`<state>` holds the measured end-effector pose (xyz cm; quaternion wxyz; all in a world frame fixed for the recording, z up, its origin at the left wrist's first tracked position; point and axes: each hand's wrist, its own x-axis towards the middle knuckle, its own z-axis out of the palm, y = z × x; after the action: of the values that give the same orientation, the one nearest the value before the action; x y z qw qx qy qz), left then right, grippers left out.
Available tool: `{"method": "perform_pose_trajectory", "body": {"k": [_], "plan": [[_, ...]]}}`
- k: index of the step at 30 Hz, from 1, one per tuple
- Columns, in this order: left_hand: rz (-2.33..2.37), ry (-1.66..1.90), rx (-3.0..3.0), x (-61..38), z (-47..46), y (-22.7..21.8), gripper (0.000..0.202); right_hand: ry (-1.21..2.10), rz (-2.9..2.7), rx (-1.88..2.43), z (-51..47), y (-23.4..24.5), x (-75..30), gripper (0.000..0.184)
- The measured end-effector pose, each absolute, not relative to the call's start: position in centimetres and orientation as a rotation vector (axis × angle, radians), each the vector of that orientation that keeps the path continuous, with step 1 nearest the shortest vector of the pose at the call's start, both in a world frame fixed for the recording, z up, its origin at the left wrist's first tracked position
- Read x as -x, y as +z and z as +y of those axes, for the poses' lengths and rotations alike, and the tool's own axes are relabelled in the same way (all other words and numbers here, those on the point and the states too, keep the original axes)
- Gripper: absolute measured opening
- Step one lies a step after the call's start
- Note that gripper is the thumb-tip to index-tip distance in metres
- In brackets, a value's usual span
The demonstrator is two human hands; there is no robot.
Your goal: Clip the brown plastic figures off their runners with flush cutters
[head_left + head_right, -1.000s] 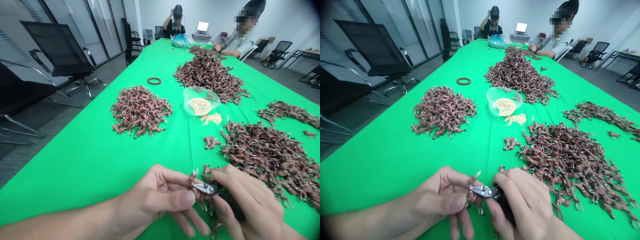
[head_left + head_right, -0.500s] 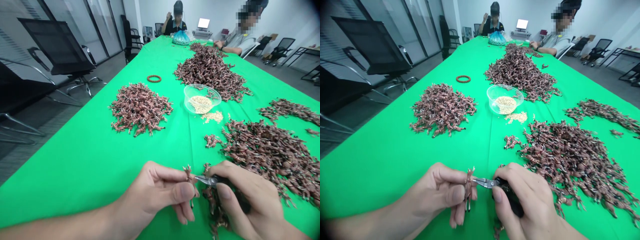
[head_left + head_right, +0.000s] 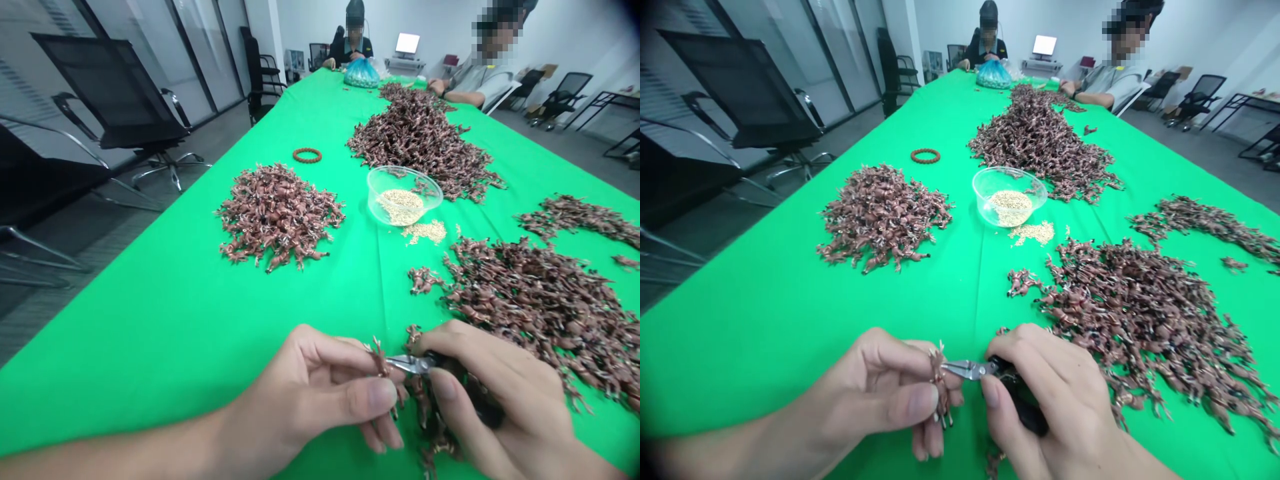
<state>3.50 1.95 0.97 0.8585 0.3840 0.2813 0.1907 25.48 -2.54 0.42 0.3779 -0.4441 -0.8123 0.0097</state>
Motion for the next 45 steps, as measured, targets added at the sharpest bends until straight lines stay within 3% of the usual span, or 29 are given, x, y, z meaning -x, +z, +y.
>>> {"method": "perform_pose_trajectory", "body": {"k": [32,38,41,45], "plan": [[0.549,0.483,-0.748,-3.3,1.3,-1.2,0.019,-0.016,-2.056,1.134,-2.5,0.8,-25.5,0.010],[0.706,0.554,-1.209,-3.3,1.7,0.3,0.007,0.246,-2.045,1.239,-2.9,1.2,-25.1,0.007],[0.754,0.611,-1.517,-3.2,2.0,1.2,0.013,0.434,-2.040,1.339,-3.2,1.5,-25.0,0.020],[0.780,0.602,-1.559,-3.2,2.1,1.3,0.011,0.361,-2.011,1.287,-2.9,1.8,-24.8,0.025]]}}
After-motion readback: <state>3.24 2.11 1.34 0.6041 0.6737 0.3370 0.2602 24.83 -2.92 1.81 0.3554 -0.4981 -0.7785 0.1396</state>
